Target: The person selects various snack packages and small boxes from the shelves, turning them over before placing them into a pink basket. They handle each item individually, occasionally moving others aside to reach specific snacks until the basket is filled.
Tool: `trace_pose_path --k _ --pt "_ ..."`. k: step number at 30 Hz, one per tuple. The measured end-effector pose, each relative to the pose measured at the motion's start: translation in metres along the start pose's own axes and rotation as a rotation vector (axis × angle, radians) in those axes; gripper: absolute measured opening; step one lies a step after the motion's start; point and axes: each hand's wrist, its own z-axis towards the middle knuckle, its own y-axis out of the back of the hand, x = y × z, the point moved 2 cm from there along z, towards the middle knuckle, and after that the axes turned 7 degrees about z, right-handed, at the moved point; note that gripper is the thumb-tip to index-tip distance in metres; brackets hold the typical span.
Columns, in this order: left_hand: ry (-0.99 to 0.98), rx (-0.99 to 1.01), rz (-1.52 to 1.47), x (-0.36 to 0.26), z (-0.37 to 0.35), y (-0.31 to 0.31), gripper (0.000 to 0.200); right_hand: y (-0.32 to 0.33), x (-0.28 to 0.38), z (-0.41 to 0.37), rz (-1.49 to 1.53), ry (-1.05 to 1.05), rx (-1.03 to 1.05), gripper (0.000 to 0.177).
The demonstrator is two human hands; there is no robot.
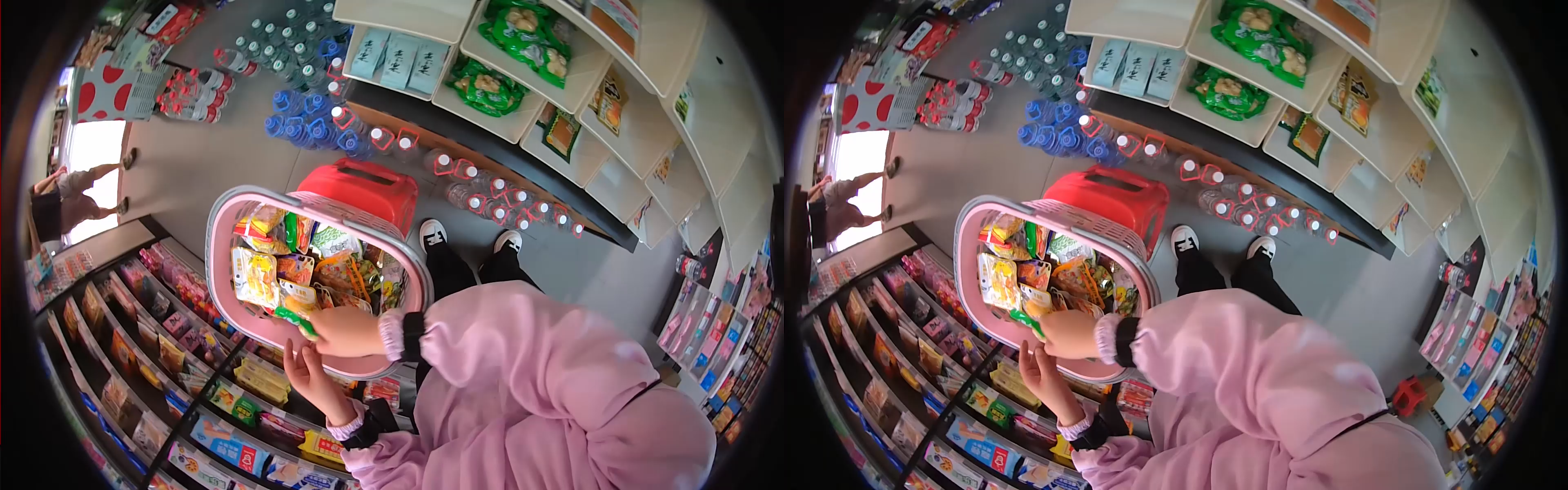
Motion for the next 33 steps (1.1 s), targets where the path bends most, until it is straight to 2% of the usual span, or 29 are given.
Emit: trace_pose_path --k 1,3,4,5,6,7,8,9,11,12,15,17,19,20,21,23,24,27,28,30,31,33 --pt "-0.085 -0.015 0.14 -0.014 -0.002 -0.008 0.044 0.029 0.018 -0.012 0.084 -0.078 -0.016 0.024" --pt "-0.257 -0.053 0.417 -0.038 -0.005 -0.025 0.046 0.058 0.013 -0.03 0.237 0.131 -0.031 0.021" --pt "-0.27 -0.035 0.386 -0.038 -0.002 -0.033 0.045 0.067 0.006 -0.041 0.281 0.169 -0.096 0.022" --pt "-0.218 0.077 0.201 -0.043 -0.003 -0.049 0.044 0.079 0.0 -0.053 0.321 0.206 -0.163 0.023" --pt "-0.202 0.162 0.13 -0.052 -0.003 -0.069 0.043 0.097 0.0 -0.066 0.389 0.104 -0.09 0.028" --pt "-0.182 0.247 0.058 -0.06 -0.004 -0.089 0.042 0.11 -0.004 -0.078 0.323 0.266 -0.269 0.029" --pt "-0.144 0.415 0.014 -0.068 -0.003 -0.108 0.038 0.122 -0.011 -0.092 0.407 0.194 -0.278 0.03" --pt "-0.051 0.491 -0.072 -0.075 -0.005 -0.128 0.031 0.137 -0.015 -0.105 0.493 0.122 -0.289 0.031" --pt "-0.037 0.66 -0.113 -0.09 -0.008 -0.174 0.028 0.165 -0.027 -0.128 0.721 0.138 -0.407 0.033" --pt "-0.1 0.721 -0.078 -0.095 -0.007 -0.199 0.027 0.18 -0.038 -0.136 0.775 0.157 -0.463 0.034" --pt "-0.253 0.898 -0.061 -0.11 -0.008 -0.282 0.025 0.235 -0.045 -0.168 0.706 0.109 -0.71 0.033" --pt "-0.332 0.987 0.03 -0.124 -0.004 -0.335 0.025 0.271 -0.054 -0.183 0.688 -0.046 -0.814 0.035" --pt "-0.387 1.048 0.014 -0.138 -0.003 -0.386 0.027 0.303 -0.054 -0.189 0.7 0.005 -0.998 0.034" --pt "-0.346 1.041 0.059 -0.147 -0.003 -0.405 0.028 0.315 -0.053 -0.19 0.708 0.029 -1.092 0.033" --pt "-0.308 1.04 0.106 -0.155 -0.002 -0.425 0.03 0.326 -0.052 -0.19 0.726 0.104 -1.146 0.035" --pt "-0.364 0.996 0.101 -0.154 0.008 -0.471 0.031 0.349 -0.049 -0.186 0.752 0.262 -1.256 0.039" --pt "-0.293 0.967 0.043 -0.154 0.009 -0.489 0.029 0.358 -0.054 -0.182 0.768 0.295 -1.311 0.041" --pt "-0.235 1.015 0.14 -0.161 0.004 -0.52 0.02 0.375 -0.07 -0.176 0.745 0.344 -1.436 0.042" --pt "-0.217 1.142 0.042 -0.156 0.009 -0.533 0.019 0.378 -0.072 -0.176 0.693 0.332 -1.447 0.04" --pt "-0.541 1.19 0.033 -0.141 0.014 -0.557 0.021 0.384 -0.085 -0.168 0.663 0.332 -1.425 0.039" --pt "-0.413 1.239 -0.029 -0.137 0.013 -0.562 0.021 0.384 -0.087 -0.17 0.658 0.268 -1.382 0.045" --pt "-0.762 1.22 -0.006 -0.131 0.005 -0.564 0.027 0.374 -0.084 -0.177 0.71 0.236 -1.362 0.055"
